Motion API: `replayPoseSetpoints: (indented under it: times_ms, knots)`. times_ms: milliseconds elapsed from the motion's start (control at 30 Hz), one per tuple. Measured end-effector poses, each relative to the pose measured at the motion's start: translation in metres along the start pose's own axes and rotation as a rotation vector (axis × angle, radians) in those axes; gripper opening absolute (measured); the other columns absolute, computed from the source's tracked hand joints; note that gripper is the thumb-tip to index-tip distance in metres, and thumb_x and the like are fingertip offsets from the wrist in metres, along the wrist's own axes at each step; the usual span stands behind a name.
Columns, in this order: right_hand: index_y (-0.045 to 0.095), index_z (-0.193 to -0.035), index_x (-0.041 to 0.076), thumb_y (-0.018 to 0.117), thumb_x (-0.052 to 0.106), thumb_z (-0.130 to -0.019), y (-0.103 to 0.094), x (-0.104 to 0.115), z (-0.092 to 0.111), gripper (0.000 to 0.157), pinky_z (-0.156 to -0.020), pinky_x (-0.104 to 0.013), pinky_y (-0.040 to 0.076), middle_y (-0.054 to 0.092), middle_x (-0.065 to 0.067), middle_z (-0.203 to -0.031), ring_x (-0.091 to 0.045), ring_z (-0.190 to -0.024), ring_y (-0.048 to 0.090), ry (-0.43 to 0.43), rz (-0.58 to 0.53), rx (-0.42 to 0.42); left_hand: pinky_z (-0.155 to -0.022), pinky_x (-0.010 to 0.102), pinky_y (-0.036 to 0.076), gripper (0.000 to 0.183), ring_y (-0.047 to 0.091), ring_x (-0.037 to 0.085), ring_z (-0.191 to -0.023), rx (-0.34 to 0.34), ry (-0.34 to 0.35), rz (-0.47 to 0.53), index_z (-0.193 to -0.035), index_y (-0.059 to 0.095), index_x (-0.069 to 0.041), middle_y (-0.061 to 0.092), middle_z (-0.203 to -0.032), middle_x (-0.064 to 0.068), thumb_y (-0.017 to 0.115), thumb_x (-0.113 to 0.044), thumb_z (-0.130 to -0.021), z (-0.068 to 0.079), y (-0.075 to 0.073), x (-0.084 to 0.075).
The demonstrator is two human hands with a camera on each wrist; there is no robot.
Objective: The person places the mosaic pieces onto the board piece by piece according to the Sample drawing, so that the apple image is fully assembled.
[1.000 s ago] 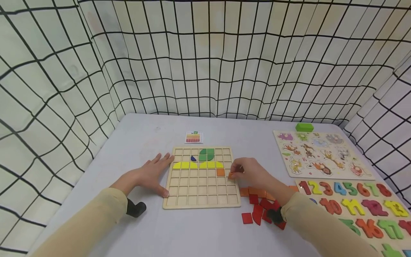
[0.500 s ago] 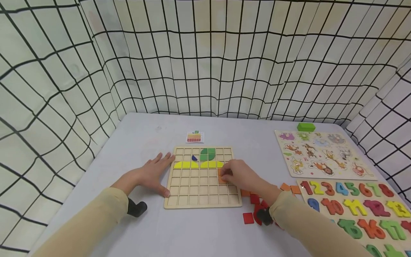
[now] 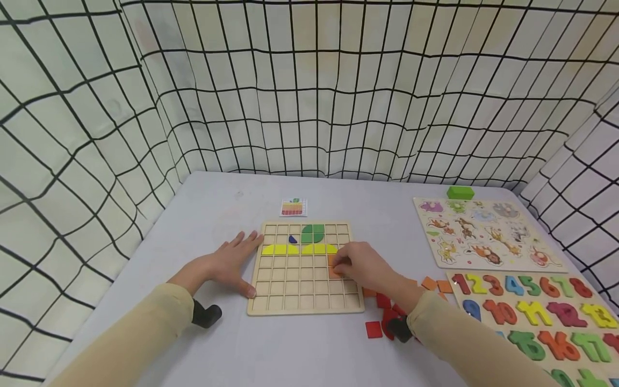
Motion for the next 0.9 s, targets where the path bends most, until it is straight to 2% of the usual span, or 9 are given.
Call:
replayPoseSetpoints:
  times_ms: [167, 367, 567, 767, 900]
  knots:
    - [0.078, -0.100, 0.009, 0.075, 0.007, -0.092, -0.018, -0.015, 0.014, 0.009, -0.078, -0.028, 0.058, 0.073, 0.001, -0.095, -0.014, -0.086, 0.060, 0.024, 0.015, -0.003, -0.126, 0.067, 0.006, 0.131, -0.003, 0.044, -0.159, 0.002, -0.003, 0.001, -0.165, 0.011, -0.009, 0.003, -0.173, 0.015, 0.091, -0.052, -0.071, 0.000, 0.001, 0.000]
    - [0.077, -0.105, 0.010, 0.075, 0.010, -0.092, -0.035, -0.043, 0.040, 0.014, -0.083, -0.034, 0.060, 0.074, 0.000, -0.100, -0.015, -0.092, 0.062, 0.103, 0.030, 0.083, -0.126, 0.066, 0.006, 0.131, -0.003, 0.043, -0.159, -0.001, -0.009, 0.002, -0.165, 0.011, -0.010, 0.003, -0.173, 0.015, 0.090, -0.053, -0.070, -0.002, 0.002, 0.001]
    - [0.076, -0.107, 0.007, 0.078, 0.014, -0.090, -0.046, -0.065, 0.059, 0.019, -0.082, -0.036, 0.061, 0.071, 0.000, -0.098, -0.016, -0.092, 0.063, 0.135, 0.068, 0.094, -0.126, 0.067, 0.005, 0.132, -0.004, 0.043, -0.159, 0.000, -0.007, -0.002, -0.165, 0.011, -0.010, 0.003, -0.174, 0.015, 0.090, -0.054, -0.070, -0.004, 0.002, 0.002]
    - [0.075, -0.105, 0.008, 0.079, 0.014, -0.089, -0.049, -0.070, 0.064, 0.018, -0.083, -0.038, 0.061, 0.070, 0.000, -0.098, -0.017, -0.092, 0.062, 0.159, 0.045, 0.126, -0.126, 0.067, 0.006, 0.132, -0.004, 0.043, -0.159, 0.006, -0.019, -0.002, -0.165, 0.011, -0.010, 0.004, -0.174, 0.015, 0.091, -0.053, -0.069, -0.003, 0.000, 0.001]
    - [0.073, -0.102, 0.011, 0.079, 0.013, -0.089, -0.047, -0.071, 0.064, 0.015, -0.080, -0.034, 0.059, 0.067, 0.001, -0.095, -0.017, -0.090, 0.058, 0.180, 0.044, 0.129, -0.126, 0.067, 0.006, 0.132, -0.003, 0.044, -0.159, 0.008, -0.021, 0.000, -0.165, 0.011, -0.010, 0.004, -0.173, 0.015, 0.091, -0.052, -0.069, -0.002, 0.000, -0.001]
Point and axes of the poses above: each hand's wrist, its own z-axis away from the middle knuckle, its own y-axis out of the palm, x = y × z, the point moved 2 cm from there along -z, towards the middle knuckle
